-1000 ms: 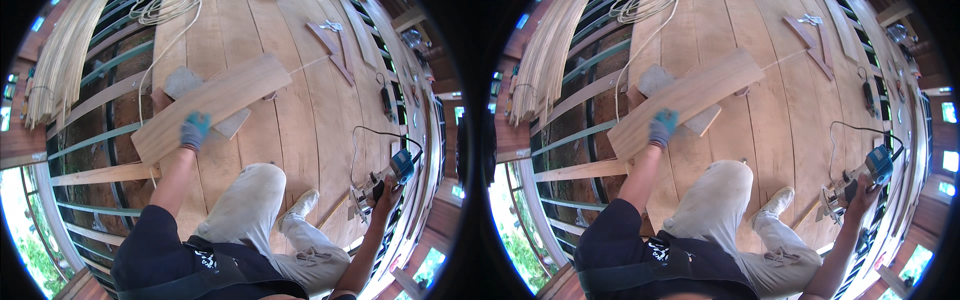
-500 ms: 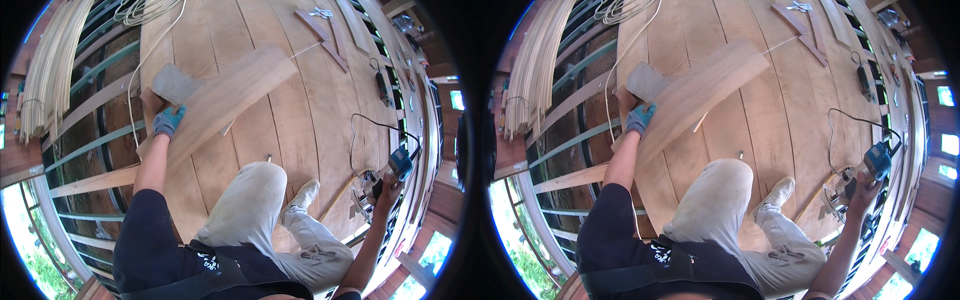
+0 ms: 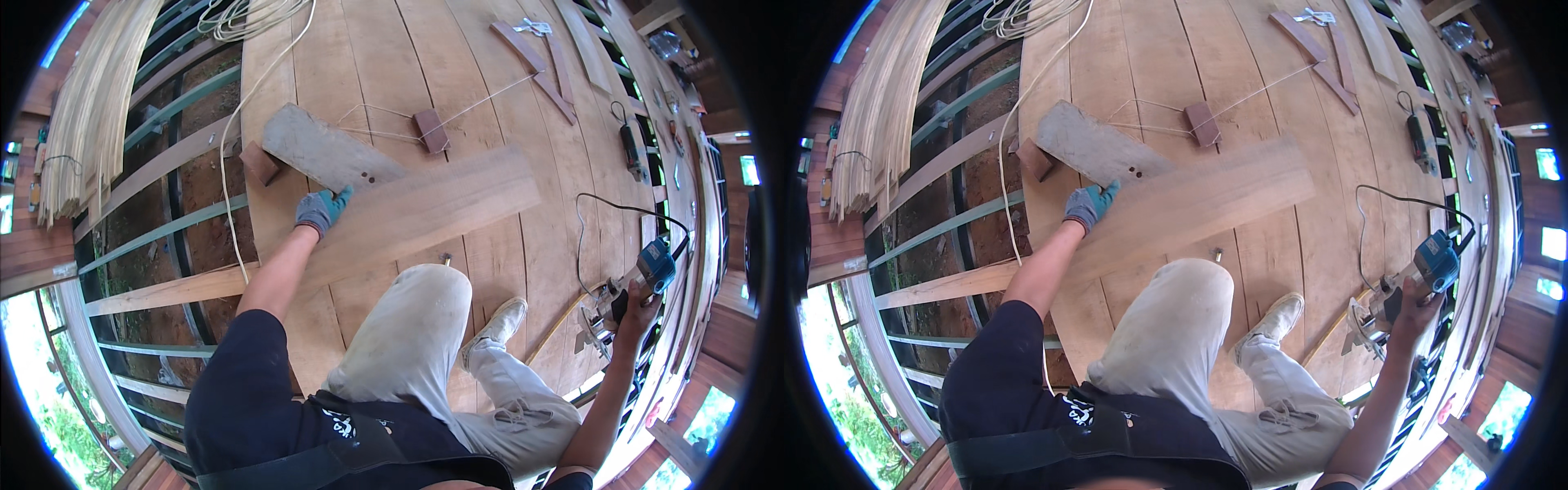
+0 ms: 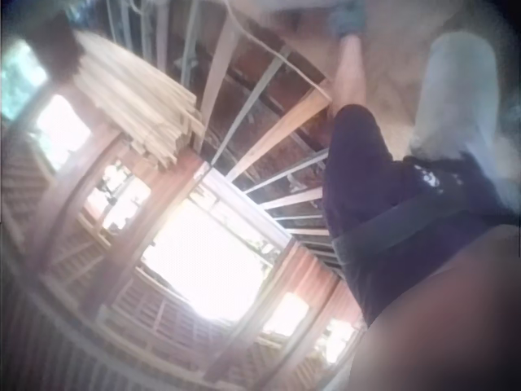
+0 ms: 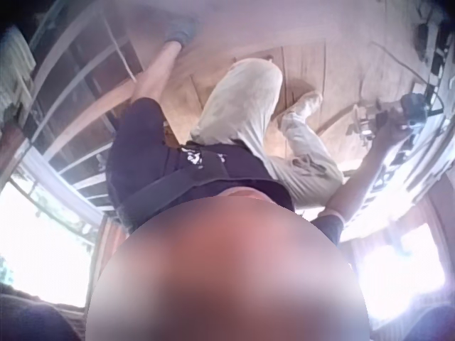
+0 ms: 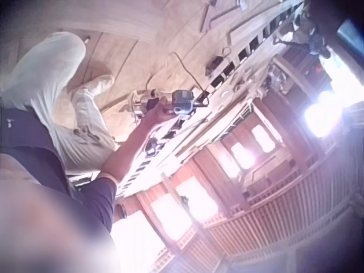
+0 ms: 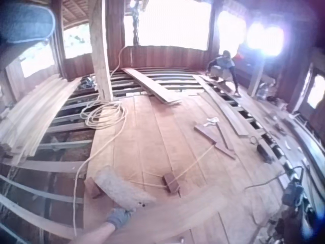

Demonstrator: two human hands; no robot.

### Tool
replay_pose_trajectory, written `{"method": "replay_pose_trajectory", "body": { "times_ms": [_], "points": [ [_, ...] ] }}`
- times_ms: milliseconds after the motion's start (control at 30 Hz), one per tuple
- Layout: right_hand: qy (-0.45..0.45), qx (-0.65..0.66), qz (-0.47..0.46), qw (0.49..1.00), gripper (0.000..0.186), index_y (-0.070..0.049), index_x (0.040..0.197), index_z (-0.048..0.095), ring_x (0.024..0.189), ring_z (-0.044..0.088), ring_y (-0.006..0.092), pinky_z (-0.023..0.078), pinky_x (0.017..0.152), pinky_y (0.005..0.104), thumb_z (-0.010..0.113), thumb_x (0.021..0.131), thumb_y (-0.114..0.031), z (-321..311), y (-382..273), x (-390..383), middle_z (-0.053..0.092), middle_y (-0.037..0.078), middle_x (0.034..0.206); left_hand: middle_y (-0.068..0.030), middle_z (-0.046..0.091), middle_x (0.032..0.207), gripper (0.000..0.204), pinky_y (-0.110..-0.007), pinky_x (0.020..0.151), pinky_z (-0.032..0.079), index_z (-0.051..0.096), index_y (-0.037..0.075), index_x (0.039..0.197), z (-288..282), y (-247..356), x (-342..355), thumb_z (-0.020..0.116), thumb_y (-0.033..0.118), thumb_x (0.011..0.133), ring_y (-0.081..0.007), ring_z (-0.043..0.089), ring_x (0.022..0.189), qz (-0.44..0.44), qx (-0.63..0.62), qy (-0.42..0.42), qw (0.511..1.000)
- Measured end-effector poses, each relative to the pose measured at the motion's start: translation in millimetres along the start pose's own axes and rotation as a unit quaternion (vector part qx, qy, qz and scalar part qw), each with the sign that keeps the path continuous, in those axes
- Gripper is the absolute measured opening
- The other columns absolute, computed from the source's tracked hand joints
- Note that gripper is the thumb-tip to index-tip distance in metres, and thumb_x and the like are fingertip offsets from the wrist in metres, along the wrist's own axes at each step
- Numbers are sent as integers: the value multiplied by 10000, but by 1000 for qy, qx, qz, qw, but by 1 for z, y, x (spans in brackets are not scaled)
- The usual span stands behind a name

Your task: The person cuts a wooden plank with a hand saw, then uses a handheld electric router to shape the plank's edge. The person works on a wooden deck structure outdoors.

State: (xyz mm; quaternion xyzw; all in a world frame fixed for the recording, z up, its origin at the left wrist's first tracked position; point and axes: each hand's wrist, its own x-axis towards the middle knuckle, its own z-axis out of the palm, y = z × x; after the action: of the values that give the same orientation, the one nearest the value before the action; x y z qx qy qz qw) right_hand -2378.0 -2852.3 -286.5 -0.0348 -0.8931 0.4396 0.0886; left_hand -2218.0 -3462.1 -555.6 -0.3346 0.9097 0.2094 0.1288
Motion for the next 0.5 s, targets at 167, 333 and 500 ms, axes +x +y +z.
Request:
{"method": "replay_pose_trajectory", "body": {
  "times_ms": [167,333,500],
  "points": [
    [-5,2,-31,1000,704,-35,1497,409,1093,593,203,466,981,348,785,916,-171,4,-4,2,614,104,1266,-236,736,1053,772,-507,878,558,792,97,1002,-10,16,0,440,778,919,-435,704,1014,58,58,-41,996],
    [0,15,-16,1000,737,-45,1530,375,1183,589,220,450,1046,363,769,921,-172,-11,-9,-10,583,122,1350,-244,728,1112,782,-528,901,546,753,103,1158,-36,-14,73,438,776,914,-440,702,1023,61,105,97,988],
    [3,-48,-32,998,718,-61,1534,379,1179,594,203,450,1027,364,762,937,-176,-24,-8,-19,587,115,1368,-217,556,1482,897,-523,1113,424,469,144,1540,-79,-68,166,478,773,900,-377,549,1352,-54,175,109,977]
  ]
}}
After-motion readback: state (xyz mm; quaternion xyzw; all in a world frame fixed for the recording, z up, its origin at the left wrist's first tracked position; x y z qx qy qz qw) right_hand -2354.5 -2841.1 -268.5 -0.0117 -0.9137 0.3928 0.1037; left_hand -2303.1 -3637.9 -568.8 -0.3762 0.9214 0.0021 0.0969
